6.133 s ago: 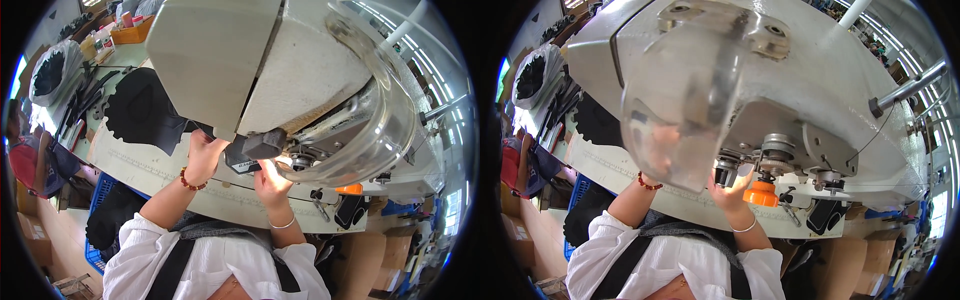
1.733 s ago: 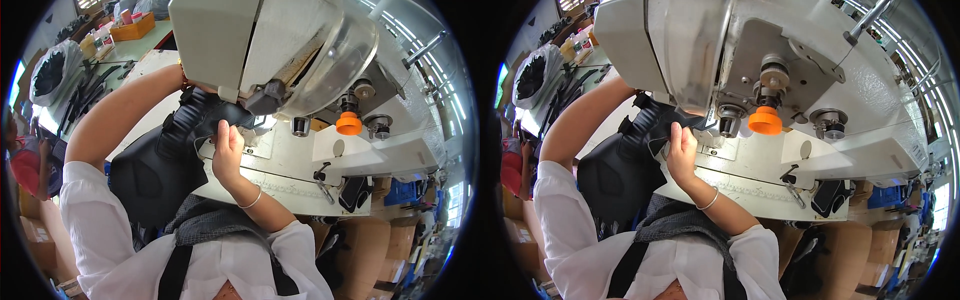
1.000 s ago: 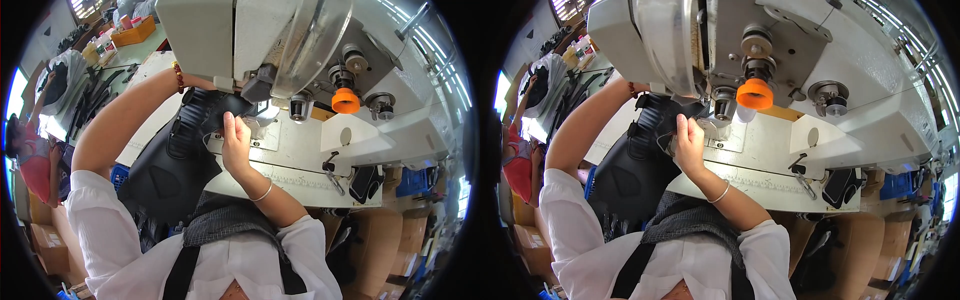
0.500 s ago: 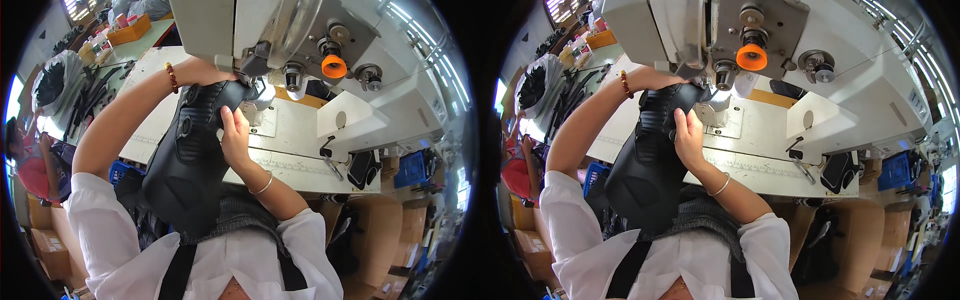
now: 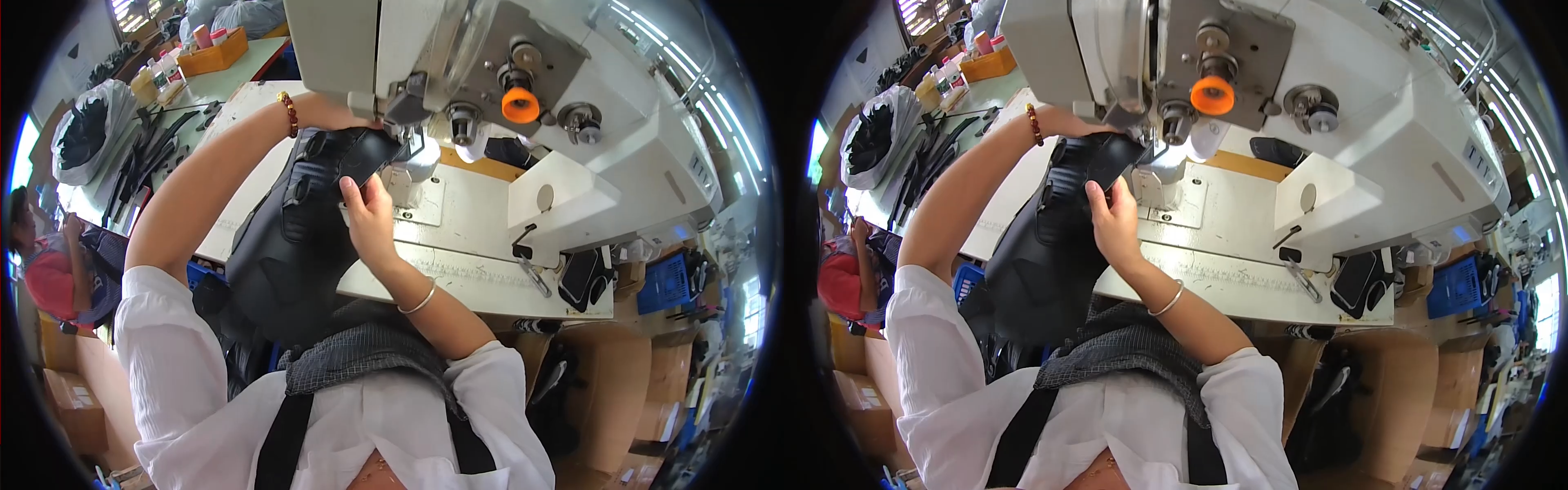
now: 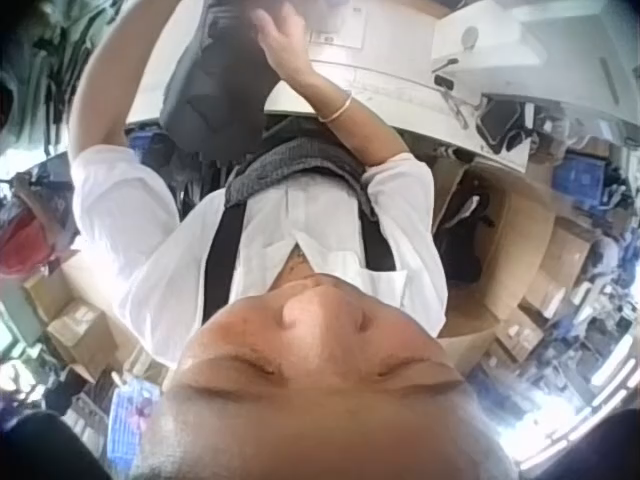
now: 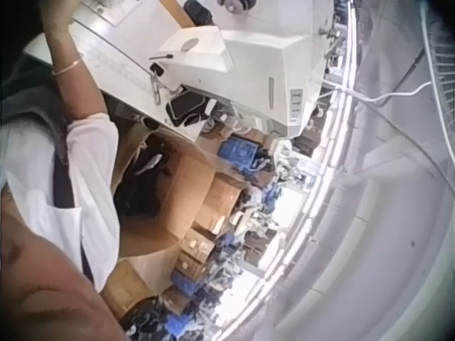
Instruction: Operating an industrial sewing machine to stitch together components of a black boot upper.
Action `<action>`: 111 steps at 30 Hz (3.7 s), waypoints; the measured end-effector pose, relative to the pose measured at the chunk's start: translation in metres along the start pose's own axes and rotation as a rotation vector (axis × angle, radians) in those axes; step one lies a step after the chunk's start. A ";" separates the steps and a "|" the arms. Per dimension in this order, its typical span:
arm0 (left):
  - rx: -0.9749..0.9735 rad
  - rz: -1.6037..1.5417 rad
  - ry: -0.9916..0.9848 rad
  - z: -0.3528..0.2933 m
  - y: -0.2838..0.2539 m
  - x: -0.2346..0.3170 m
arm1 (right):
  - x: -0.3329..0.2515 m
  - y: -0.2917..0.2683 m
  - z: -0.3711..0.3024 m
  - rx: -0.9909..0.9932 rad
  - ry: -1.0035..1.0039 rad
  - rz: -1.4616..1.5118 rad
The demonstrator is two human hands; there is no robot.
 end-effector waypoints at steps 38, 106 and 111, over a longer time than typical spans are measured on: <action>-0.002 -0.522 -0.421 -0.005 0.013 -0.010 | -0.051 -0.017 -0.019 -0.209 0.123 -0.191; 0.357 -1.243 -0.730 -0.048 0.060 0.018 | -0.104 -0.090 0.048 -0.818 0.235 -0.564; 0.336 -1.151 -0.713 -0.047 0.057 0.010 | -0.096 -0.099 0.047 -0.822 0.371 -0.664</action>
Point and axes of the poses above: each hand's wrist, its own z-axis towards the middle knuckle, its own y-axis out of the palm, x = y × z, the point moved 7 cm from there along z, towards the middle knuckle, and after that the axes turned 5 degrees about -y, right-handed, at the moved point
